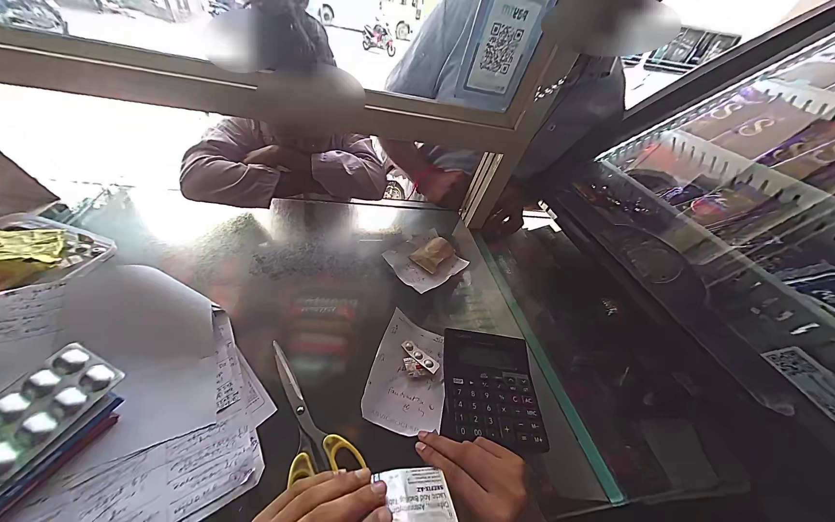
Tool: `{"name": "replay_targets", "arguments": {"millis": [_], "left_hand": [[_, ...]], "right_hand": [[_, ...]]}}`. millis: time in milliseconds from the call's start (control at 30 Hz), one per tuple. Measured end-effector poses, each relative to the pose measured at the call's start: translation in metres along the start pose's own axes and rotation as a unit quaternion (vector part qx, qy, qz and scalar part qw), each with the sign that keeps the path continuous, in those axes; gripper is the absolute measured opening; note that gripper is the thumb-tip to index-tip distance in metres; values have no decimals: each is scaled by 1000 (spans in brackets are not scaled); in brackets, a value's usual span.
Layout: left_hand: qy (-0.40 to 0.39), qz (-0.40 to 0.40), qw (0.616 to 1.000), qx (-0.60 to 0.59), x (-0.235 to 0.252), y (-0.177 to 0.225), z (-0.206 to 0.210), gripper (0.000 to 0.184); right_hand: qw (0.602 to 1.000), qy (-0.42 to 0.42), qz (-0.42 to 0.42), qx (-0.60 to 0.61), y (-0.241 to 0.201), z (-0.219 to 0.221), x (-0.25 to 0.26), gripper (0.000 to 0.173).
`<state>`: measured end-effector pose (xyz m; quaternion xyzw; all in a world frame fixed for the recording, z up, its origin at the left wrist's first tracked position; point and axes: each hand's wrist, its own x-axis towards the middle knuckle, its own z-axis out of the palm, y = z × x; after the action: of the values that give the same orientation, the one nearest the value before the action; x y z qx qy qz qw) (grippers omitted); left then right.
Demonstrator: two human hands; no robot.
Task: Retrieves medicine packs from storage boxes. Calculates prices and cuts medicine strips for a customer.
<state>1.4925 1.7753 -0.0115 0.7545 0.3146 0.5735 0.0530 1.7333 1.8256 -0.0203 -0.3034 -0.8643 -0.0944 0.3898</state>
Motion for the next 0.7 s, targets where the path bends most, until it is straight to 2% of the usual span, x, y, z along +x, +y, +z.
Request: {"name": "replay_targets", "arguments": {"millis": [100,167,233,333,400,467,533,600,700], "left_hand": [[16,28,999,18,1,-1,-3,10],[40,13,999,30,-1,0,-7,10],[111,-75,990,35,-3,4,-9,13],[179,-224,958,-8,7,8,-21,45],[187,-268,945,-27,12,3,-28,56],[195,-297,934,-42,13,1,-34,58],[207,-314,926,-42,11,0,-37,56],[219,-304,927,-23,6,-2,-39,46],[211,-207,955,9,-9,-13,-41,9]], "right_hand": [[1000,8,-1,-12,1,3,1,24],[999,23,14,-19,1,2,2,23],[998,49,38,6,-5,2,8,19],[991,25,68,113,-26,5,25,16],[987,-25,66,145,-42,13,37,17],[988,-68,58,124,-56,24,49,23],[988,-126,60,67,-70,33,62,36],[971,-219,87,34,-86,36,75,50],[924,-345,157,50,-96,30,95,59]]}}
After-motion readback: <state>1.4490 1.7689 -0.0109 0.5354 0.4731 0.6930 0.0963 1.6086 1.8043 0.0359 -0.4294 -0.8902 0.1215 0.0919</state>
